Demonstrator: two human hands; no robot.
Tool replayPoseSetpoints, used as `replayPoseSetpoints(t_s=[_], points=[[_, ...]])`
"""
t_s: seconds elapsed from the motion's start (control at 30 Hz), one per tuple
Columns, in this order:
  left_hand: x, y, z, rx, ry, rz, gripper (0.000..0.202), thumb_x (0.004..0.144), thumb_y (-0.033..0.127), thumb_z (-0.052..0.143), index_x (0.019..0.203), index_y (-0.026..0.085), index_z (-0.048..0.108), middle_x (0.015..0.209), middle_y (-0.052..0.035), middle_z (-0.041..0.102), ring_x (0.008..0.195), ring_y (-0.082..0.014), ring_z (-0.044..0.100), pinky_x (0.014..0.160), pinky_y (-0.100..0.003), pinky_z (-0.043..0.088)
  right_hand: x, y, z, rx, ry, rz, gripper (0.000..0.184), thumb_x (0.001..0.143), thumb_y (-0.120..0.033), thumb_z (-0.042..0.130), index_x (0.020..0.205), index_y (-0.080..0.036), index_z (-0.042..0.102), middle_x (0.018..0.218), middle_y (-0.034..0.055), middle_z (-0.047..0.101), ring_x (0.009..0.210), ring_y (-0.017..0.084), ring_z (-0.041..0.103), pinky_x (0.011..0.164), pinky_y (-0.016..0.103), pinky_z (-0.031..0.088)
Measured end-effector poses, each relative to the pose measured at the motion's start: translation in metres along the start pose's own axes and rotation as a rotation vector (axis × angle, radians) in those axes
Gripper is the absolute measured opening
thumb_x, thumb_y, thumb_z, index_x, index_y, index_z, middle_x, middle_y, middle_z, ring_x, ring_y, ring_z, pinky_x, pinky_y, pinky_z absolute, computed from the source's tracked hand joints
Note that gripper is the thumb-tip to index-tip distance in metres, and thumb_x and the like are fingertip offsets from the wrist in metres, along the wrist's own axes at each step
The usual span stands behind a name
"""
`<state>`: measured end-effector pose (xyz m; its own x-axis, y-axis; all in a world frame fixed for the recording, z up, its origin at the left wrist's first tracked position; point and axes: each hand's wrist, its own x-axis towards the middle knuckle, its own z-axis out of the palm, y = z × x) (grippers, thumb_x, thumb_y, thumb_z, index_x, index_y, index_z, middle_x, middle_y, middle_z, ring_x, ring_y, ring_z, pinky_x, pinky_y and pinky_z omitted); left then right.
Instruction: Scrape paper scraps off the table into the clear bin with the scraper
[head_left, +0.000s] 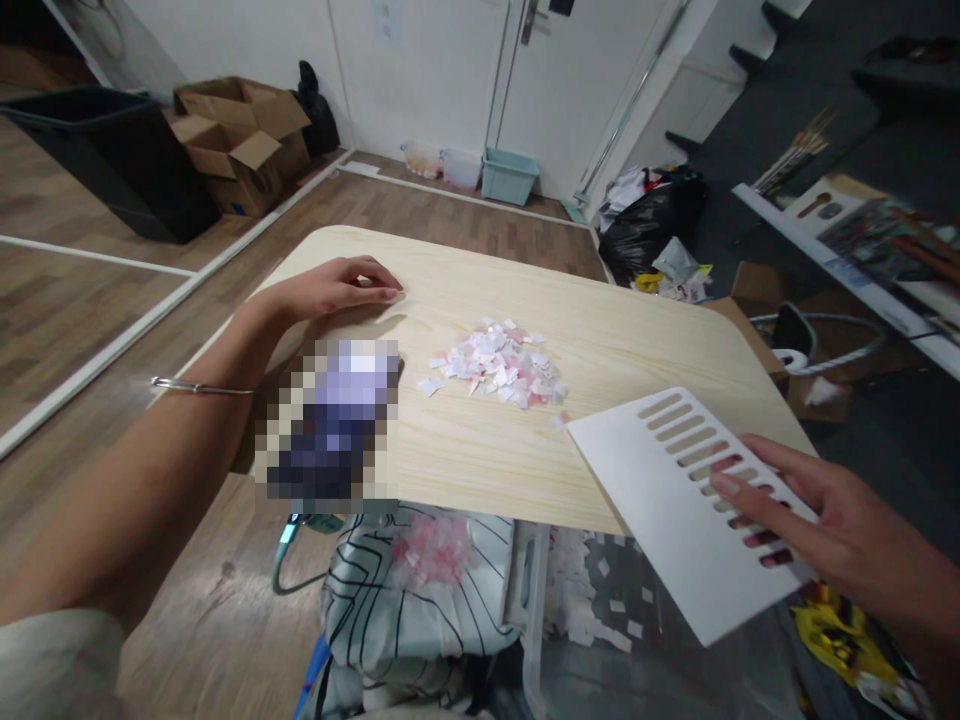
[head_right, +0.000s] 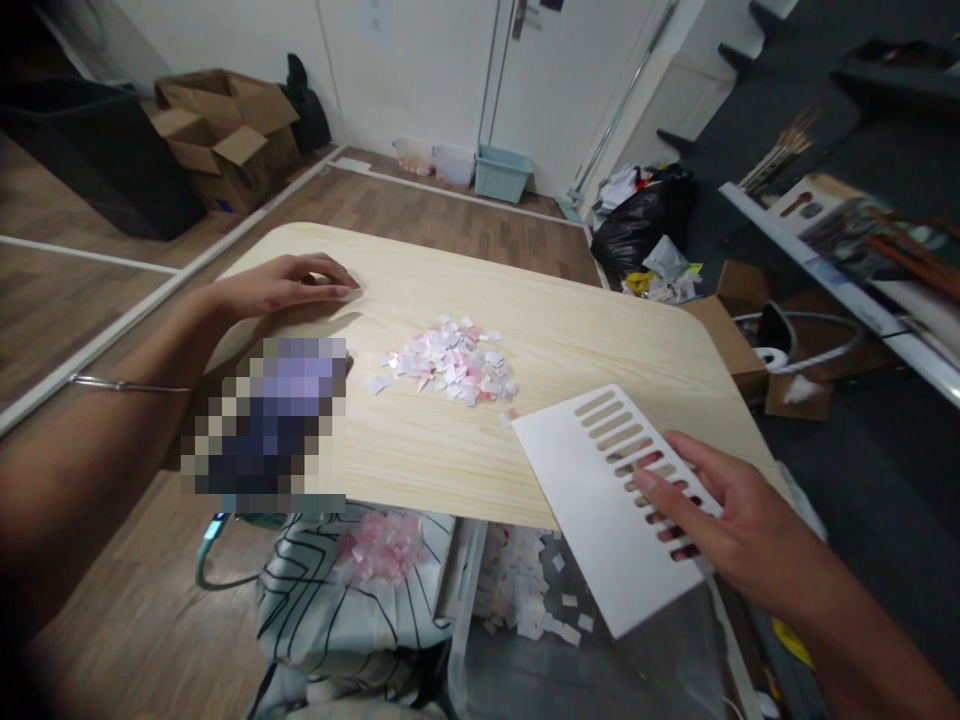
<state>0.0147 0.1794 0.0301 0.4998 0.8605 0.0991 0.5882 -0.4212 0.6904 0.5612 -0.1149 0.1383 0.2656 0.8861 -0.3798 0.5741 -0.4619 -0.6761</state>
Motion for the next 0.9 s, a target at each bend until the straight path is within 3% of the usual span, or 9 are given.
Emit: replayPoseSetpoints(t_s=[0.17,0.27,0.33,0.57,0.73,0.9], points=[[0.0,-0.001,-0.001,0.01,-0.015,0.008,0.067,0.102,0.081,0.088,0.134,0.024,0.104,0.149,-0.0208,0.092,0.144,-0.0436,0.082,0.13,-0.059,0.063,-0.007,-0.003,0.009,-0.001,0.001,-0.012,0.063,0.074,-0.073,0.11,0.112,-0.026,0.091,0.084,0.008,0.091,0.065,0.031,0.082,0.05,0.035,0.068],[0.0,-0.002,-0.001,-0.006,-0.009,0.012,0.066,0.101,0.082,0.089,0.132,0.026,0.105,0.148,-0.0194,0.093,0.143,-0.0426,0.082,0.131,-0.059,0.063,-0.014,-0.008,0.02,-0.01,-0.013,-0.042,0.061,0.075,-0.076,0.108,0.106,-0.027,0.091,0.083,0.0075,0.089,0.069,0.032,0.083,0.058,0.039,0.073],[0.0,-0.003,0.0,-0.024,0.001,0.011,0.066,0.1,0.082,0.091,0.13,0.026,0.105,0.146,-0.0188,0.093,0.141,-0.0417,0.083,0.13,-0.059,0.064,-0.017,-0.008,0.029,-0.031,0.003,-0.041,0.06,0.083,-0.081,0.1,0.109,-0.028,0.093,0.085,0.0087,0.09,0.071,0.034,0.085,0.061,0.042,0.076],[0.0,-0.003,0.001,-0.029,0.019,0.006,0.062,0.099,0.079,0.093,0.127,0.026,0.106,0.144,-0.0192,0.094,0.139,-0.0407,0.084,0.13,-0.059,0.065,-0.019,-0.002,0.045,-0.065,-0.03,-0.114,0.067,0.093,-0.084,0.092,0.125,-0.025,0.097,0.086,0.0113,0.089,0.061,0.03,0.077,0.048,0.036,0.065],[-0.001,-0.001,0.0,-0.027,0.011,0.002,0.064,0.099,0.079,0.093,0.129,0.024,0.105,0.146,-0.02,0.094,0.141,-0.0418,0.084,0.13,-0.06,0.065,-0.026,-0.006,0.048,-0.058,-0.004,-0.129,0.061,0.096,-0.077,0.092,0.126,-0.024,0.097,0.084,0.0081,0.089,0.059,0.026,0.075,0.048,0.032,0.063],[0.0,-0.001,0.0,-0.02,0.017,-0.001,0.061,0.098,0.079,0.094,0.128,0.027,0.106,0.145,-0.019,0.094,0.14,-0.0414,0.085,0.13,-0.058,0.065,-0.023,0.001,0.035,-0.056,0.024,-0.142,0.058,0.098,-0.081,0.092,0.115,-0.026,0.095,0.083,0.008,0.09,0.062,0.028,0.08,0.049,0.032,0.065]])
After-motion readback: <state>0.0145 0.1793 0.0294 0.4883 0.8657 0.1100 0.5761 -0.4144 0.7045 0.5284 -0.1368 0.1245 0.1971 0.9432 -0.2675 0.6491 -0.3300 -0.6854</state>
